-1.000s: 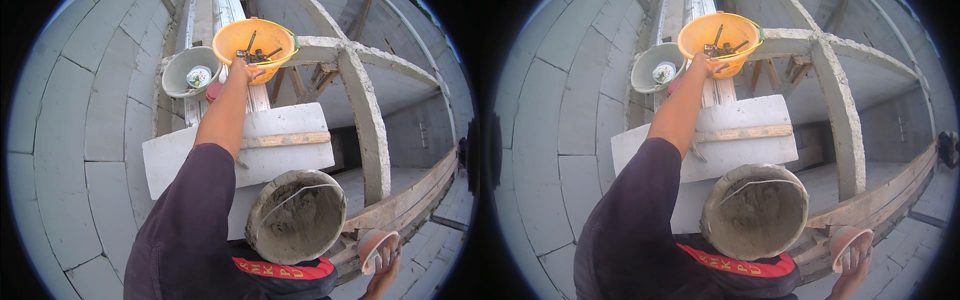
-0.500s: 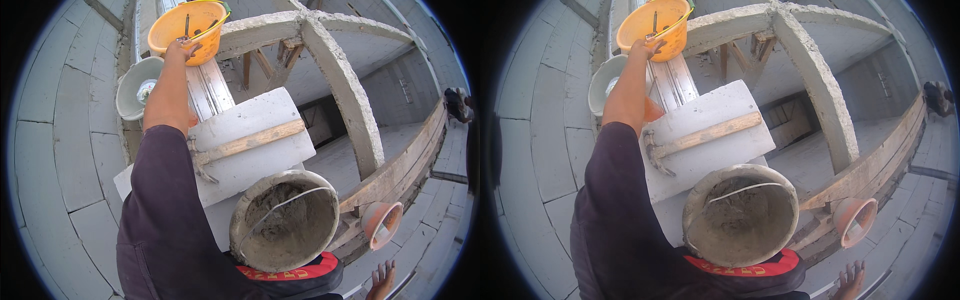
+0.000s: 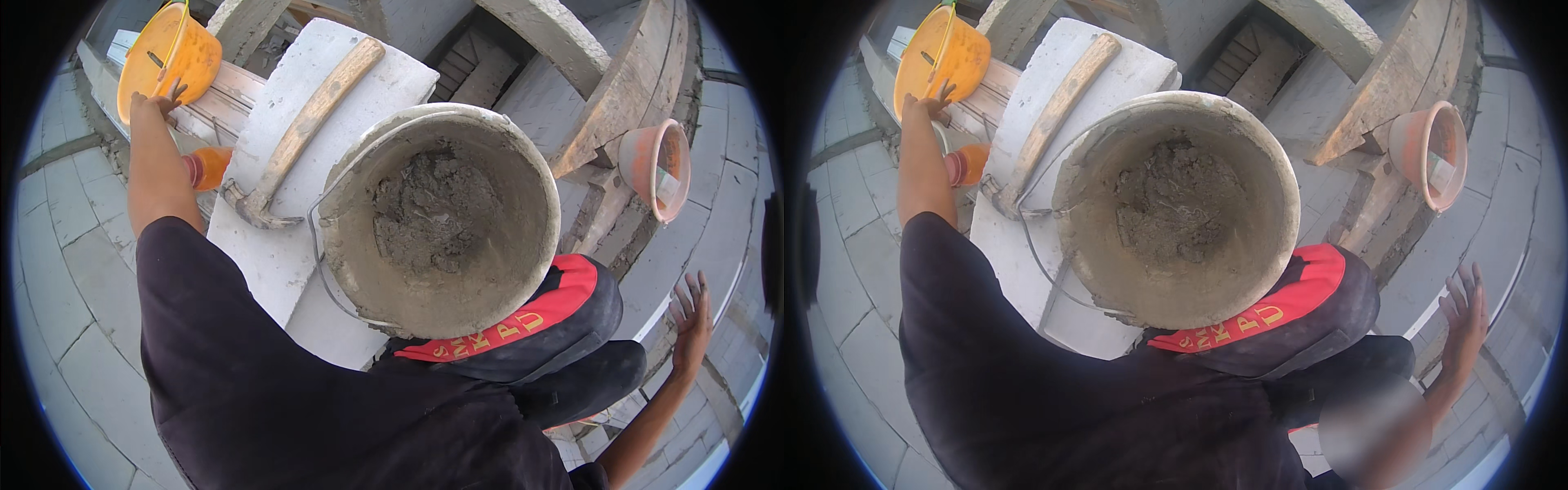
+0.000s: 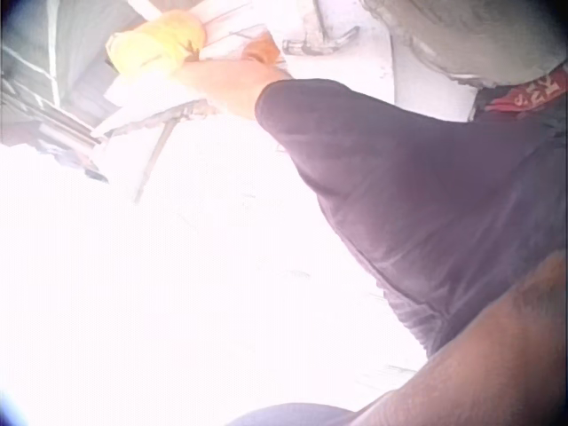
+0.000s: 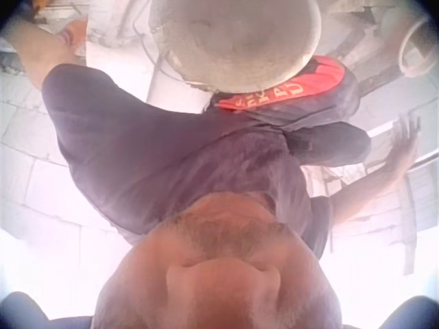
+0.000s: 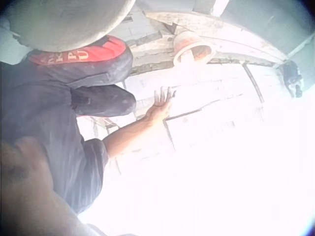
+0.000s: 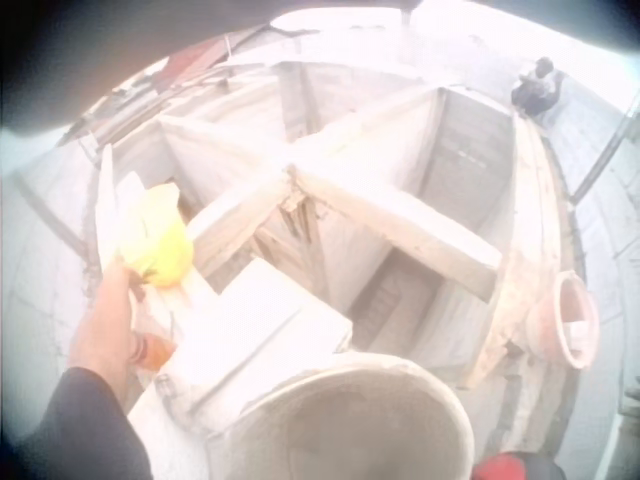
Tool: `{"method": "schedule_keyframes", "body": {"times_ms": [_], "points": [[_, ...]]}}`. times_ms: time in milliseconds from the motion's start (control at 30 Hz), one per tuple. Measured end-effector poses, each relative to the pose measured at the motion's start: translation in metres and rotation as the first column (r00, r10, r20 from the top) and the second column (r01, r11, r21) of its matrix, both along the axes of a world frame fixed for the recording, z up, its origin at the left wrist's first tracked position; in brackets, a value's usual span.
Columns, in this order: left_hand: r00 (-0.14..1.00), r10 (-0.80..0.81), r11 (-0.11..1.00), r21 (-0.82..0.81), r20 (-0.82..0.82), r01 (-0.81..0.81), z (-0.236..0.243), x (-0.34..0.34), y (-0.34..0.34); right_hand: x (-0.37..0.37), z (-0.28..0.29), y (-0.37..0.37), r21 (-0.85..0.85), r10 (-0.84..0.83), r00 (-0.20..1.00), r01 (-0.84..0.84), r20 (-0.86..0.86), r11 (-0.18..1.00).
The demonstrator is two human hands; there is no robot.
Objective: The person places white rectangular tiles onto a curved wall structure, applies cement with a trowel, and uses a hammer to tap the tiles into position. The person moves buckets and tools around the work area while continuing to install tiles.
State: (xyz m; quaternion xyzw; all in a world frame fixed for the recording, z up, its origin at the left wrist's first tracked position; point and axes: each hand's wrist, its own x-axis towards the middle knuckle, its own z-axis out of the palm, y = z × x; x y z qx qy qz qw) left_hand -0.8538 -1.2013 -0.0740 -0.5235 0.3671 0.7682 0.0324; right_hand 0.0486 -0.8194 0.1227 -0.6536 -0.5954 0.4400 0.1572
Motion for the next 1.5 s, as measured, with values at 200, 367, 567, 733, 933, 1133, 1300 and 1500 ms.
{"method": "schedule_keyframes", "body": {"times_ms": [200, 367, 567, 733, 933, 1133, 1300, 1500], "points": [[0.928, -0.373, 0.897, -0.248, 0.018, 0.365, 0.066, 0.052, 0.026, -0.052, -0.031, -0.014, -0.074, 0.147, 0.988, -0.150, -0.046, 0.986], [0.305, -0.836, 0.549, -0.675, -0.457, 0.493, 0.159, 0.202, 0.078, -0.048, -0.043, -0.022, -0.112, 0.211, 0.974, -0.219, -0.076, 0.969], [-0.380, -0.923, -0.120, -0.889, -0.064, 0.442, 0.149, 0.398, 0.080, 0.042, -0.016, -0.041, 0.213, 0.020, 0.984, 0.019, -0.179, 0.977], [-0.309, -0.949, -0.256, -0.707, 0.056, 0.659, 0.123, 0.420, 0.075, 0.164, 0.012, -0.128, 0.532, -0.463, 0.858, 0.506, -0.224, 0.679], [-0.293, -0.887, -0.455, -0.791, 0.358, 0.409, 0.123, 0.413, 0.071, 0.333, -0.041, -0.276, 0.760, -0.936, 0.331, 0.576, 0.120, 0.301], [-0.123, -0.810, -0.575, -0.818, 0.574, -0.031, 0.155, 0.402, 0.069, 0.297, -0.074, -0.278, -0.261, -0.802, 0.170, 0.889, -0.573, 0.375], [-0.011, -0.847, -0.531, -0.846, 0.531, 0.044, 0.171, 0.420, 0.095, 0.318, -0.065, -0.269, -0.035, -0.763, 0.079, 0.991, -0.641, 0.132], [0.071, -0.954, -0.284, -0.955, 0.290, 0.084, 0.187, 0.471, 0.123, 0.388, -0.055, -0.286, -0.044, -0.585, -0.079, 0.996, -0.807, -0.074]]}}
